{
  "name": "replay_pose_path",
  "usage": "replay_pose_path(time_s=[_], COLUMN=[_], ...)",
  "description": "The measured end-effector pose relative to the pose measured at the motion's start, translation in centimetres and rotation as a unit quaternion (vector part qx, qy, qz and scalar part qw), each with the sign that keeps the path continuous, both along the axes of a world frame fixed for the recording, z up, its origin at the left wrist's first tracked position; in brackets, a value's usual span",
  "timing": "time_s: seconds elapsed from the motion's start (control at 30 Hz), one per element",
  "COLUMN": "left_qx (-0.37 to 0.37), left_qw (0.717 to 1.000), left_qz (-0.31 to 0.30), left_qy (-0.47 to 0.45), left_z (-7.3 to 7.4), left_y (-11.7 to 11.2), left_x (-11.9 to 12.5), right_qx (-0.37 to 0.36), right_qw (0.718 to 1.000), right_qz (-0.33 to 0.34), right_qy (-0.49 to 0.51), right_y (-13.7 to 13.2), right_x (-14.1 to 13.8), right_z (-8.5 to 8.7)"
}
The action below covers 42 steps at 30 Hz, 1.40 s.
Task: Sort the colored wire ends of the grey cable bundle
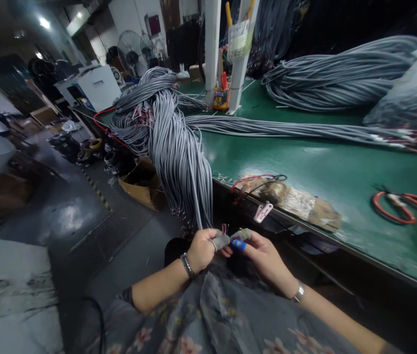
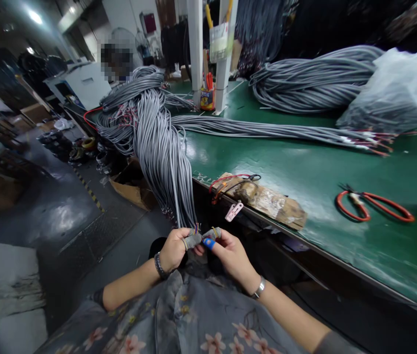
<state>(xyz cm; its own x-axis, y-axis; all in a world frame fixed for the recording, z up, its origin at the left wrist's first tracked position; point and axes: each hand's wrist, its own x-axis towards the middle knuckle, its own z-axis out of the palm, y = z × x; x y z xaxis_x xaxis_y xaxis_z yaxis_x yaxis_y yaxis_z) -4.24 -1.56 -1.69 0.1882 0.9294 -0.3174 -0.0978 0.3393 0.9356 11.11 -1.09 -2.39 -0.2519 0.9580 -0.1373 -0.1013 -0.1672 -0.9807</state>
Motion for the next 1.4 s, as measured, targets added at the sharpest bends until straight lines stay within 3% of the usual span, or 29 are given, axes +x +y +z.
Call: replay_pose_path(time_s=[0.27, 0.53, 0.63, 0.73, 0.93, 1.1, 1.4], left_qx=[0.018, 0.041, 0.104, 0.146, 0.050, 0.021, 0.019], left_qw=[0.997, 0.990, 0.980, 0.966, 0.993, 0.998, 0.997], left_qz=[-0.062, -0.102, -0.081, -0.062, -0.016, 0.023, 0.048], left_qy=[0.038, 0.093, 0.152, 0.205, 0.106, 0.055, 0.054], left_z=[0.0, -0.3, -0.8, -0.9, 0.2, 0.2, -0.5], left_y=[0.0, 0.6, 0.3, -0.2, -0.2, 0.1, 0.0], left_x=[1.4, 2.5, 2.5, 2.6, 3.0, 3.2, 2.9], right_qx=[-0.013, -0.011, 0.025, 0.004, -0.054, -0.055, -0.033], right_qw=[0.999, 0.999, 0.999, 1.000, 0.995, 0.995, 0.997], right_qz=[0.048, 0.035, 0.011, 0.008, -0.034, -0.034, -0.036], right_qy=[0.004, 0.003, -0.019, -0.004, 0.074, 0.077, 0.063], right_y=[0.8, 1.0, 1.1, 1.1, 1.0, 1.3, 1.4], right_x=[1.8, 2.6, 2.6, 2.4, 1.7, 1.5, 1.6], right_z=[0.8, 0.6, 0.2, -0.4, -1.5, -1.6, -1.8])
